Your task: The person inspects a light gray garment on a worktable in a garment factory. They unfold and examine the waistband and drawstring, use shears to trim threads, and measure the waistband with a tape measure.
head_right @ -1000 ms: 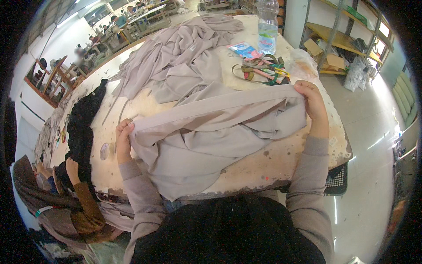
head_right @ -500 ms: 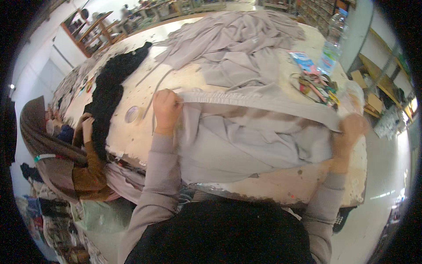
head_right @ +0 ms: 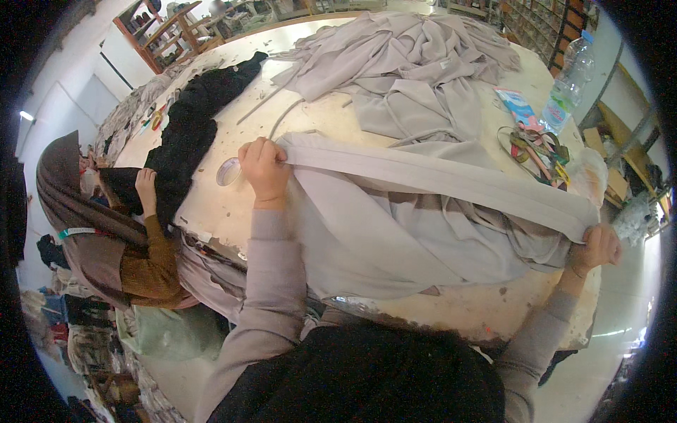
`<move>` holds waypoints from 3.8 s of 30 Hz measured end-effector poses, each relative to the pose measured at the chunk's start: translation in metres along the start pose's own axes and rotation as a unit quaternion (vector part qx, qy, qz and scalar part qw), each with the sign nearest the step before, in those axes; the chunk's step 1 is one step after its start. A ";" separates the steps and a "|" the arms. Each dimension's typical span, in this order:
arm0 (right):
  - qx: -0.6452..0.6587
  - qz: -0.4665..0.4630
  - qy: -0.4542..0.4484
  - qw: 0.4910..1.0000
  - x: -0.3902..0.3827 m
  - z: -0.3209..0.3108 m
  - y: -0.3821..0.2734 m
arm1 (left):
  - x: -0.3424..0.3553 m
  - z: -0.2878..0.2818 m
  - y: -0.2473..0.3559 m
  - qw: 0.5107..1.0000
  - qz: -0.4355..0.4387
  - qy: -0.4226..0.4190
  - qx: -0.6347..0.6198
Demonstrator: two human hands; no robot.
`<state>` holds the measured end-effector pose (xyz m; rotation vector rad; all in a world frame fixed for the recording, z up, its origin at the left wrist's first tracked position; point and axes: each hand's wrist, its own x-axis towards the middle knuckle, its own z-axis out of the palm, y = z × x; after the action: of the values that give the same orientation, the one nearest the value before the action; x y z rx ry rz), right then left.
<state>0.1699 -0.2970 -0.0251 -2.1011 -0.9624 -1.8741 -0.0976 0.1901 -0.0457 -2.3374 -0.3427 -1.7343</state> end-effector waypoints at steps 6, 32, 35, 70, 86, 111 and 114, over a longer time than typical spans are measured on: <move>-0.003 -0.030 0.038 0.999 0.000 -0.003 -0.012 | -0.012 0.007 -0.015 0.997 -0.054 -0.048 0.012; 0.069 0.006 0.065 0.995 0.019 -0.018 -0.040 | -0.025 0.006 -0.023 0.994 -0.092 0.004 0.063; 0.032 -0.004 0.066 0.997 0.015 -0.014 -0.034 | -0.023 0.005 -0.019 0.993 -0.089 0.001 0.073; 0.441 0.434 -0.347 0.705 0.075 -0.003 -0.062 | -0.036 0.005 -0.025 0.782 -0.460 -0.340 -0.247; 0.227 0.287 -0.458 0.810 0.017 -0.084 -0.045 | -0.032 0.001 -0.020 0.847 -0.408 -0.232 -0.250; -0.088 0.325 -0.440 0.832 -0.054 -0.006 0.049 | -0.089 -0.116 0.052 0.892 -0.271 -0.343 -0.111; -0.105 0.299 -0.392 0.864 -0.074 -0.003 0.044 | -0.087 -0.118 0.053 0.903 -0.254 -0.328 -0.116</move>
<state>0.1915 -0.3591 -0.0811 -2.9051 -0.1055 -0.8327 -0.2125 0.0983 -0.0969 -3.1858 -0.9744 -1.1111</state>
